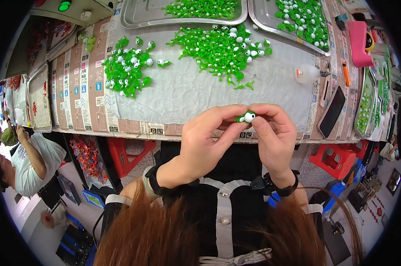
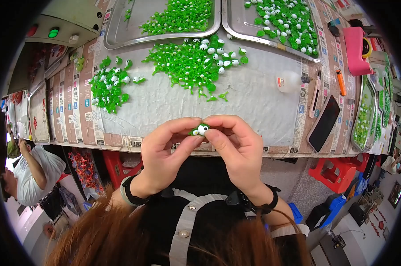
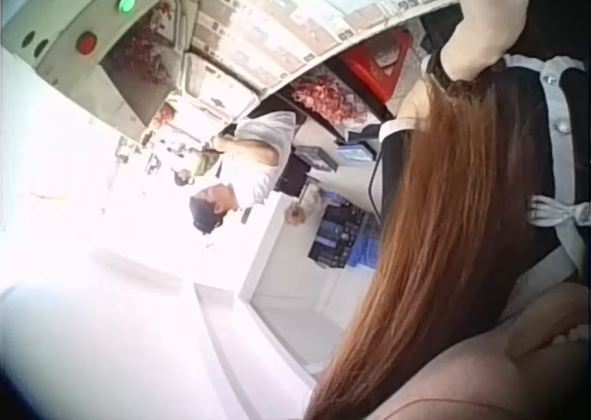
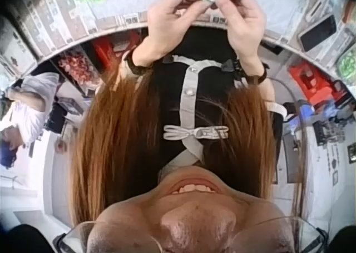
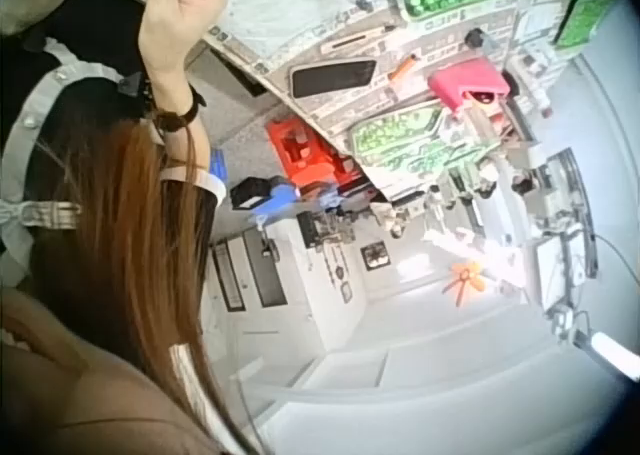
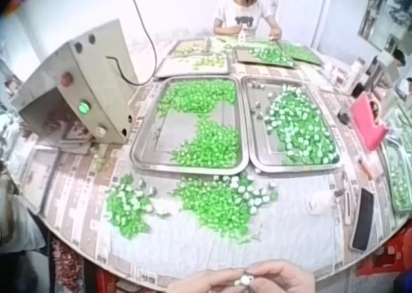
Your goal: Gluing small green and white plastic components together at a factory workbench.
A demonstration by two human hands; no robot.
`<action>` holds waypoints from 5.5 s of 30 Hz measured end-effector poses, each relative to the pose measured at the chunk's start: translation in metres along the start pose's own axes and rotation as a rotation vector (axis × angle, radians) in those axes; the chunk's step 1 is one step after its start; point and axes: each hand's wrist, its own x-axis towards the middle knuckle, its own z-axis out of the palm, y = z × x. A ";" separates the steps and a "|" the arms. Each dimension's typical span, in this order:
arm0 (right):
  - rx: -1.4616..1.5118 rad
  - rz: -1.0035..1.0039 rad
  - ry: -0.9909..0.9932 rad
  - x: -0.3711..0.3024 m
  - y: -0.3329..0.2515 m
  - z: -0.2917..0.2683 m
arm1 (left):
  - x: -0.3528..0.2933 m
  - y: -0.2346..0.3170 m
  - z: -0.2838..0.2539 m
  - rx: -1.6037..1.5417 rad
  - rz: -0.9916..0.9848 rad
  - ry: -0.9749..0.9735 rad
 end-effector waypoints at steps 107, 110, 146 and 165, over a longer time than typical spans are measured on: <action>0.136 0.017 0.013 0.000 0.009 -0.005 | 0.007 -0.002 -0.014 0.129 0.245 -0.100; 0.191 0.045 -0.022 0.004 0.008 -0.004 | 0.005 -0.001 -0.012 0.069 0.152 -0.091; 0.027 -0.039 -0.072 -0.007 0.008 -0.010 | 0.002 0.001 -0.014 0.169 0.244 -0.170; 0.105 0.202 0.042 0.000 0.001 -0.007 | -0.004 0.003 -0.013 -0.117 -0.298 -0.183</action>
